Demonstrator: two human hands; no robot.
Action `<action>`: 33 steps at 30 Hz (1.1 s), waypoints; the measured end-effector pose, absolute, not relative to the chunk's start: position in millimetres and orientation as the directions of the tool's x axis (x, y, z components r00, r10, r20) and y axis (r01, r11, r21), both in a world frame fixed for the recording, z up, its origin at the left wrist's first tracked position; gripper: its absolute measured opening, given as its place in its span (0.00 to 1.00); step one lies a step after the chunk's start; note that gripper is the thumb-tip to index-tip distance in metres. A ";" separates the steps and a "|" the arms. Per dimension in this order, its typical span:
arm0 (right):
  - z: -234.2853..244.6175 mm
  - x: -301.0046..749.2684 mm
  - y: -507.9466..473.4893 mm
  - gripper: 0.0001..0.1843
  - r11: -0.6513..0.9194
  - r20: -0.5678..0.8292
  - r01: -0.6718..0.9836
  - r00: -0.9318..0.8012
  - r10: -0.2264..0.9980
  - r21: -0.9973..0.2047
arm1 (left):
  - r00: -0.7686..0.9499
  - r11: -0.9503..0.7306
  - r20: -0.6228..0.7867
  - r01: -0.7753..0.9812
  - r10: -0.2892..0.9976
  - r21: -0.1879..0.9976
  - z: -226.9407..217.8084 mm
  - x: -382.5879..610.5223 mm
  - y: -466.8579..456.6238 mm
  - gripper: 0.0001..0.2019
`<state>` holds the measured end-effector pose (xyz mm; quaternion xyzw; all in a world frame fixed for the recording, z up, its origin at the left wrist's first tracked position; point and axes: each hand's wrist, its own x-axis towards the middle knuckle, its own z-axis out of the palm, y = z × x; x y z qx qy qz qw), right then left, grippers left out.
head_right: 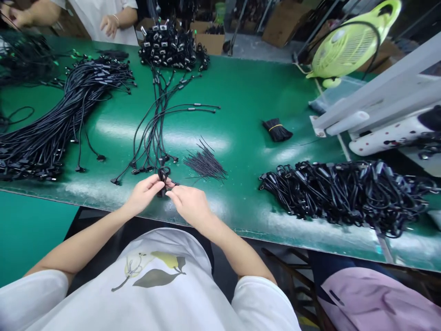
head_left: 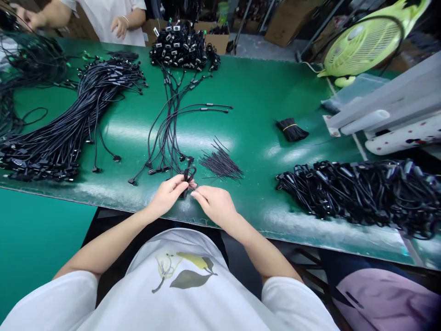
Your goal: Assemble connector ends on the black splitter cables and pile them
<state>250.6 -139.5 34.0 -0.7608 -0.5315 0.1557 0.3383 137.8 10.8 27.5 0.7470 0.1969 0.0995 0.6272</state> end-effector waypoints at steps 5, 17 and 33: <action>50.5 247.8 -155.0 0.15 -0.108 0.529 0.987 0.155 0.834 -0.119 | 0.932 -0.463 0.058 0.123 0.357 0.878 24.1 150.7 9.7 0.13; 15.6 297.4 -205.4 0.21 -0.489 0.470 0.815 0.580 0.665 -0.313 | 0.940 -0.785 0.206 0.095 0.274 0.612 34.3 162.1 30.7 0.22; 51.9 450.7 -383.0 0.26 -0.966 0.574 0.179 0.818 0.040 -0.188 | 0.910 -0.854 0.202 0.238 0.363 0.462 -3.5 122.0 84.2 0.30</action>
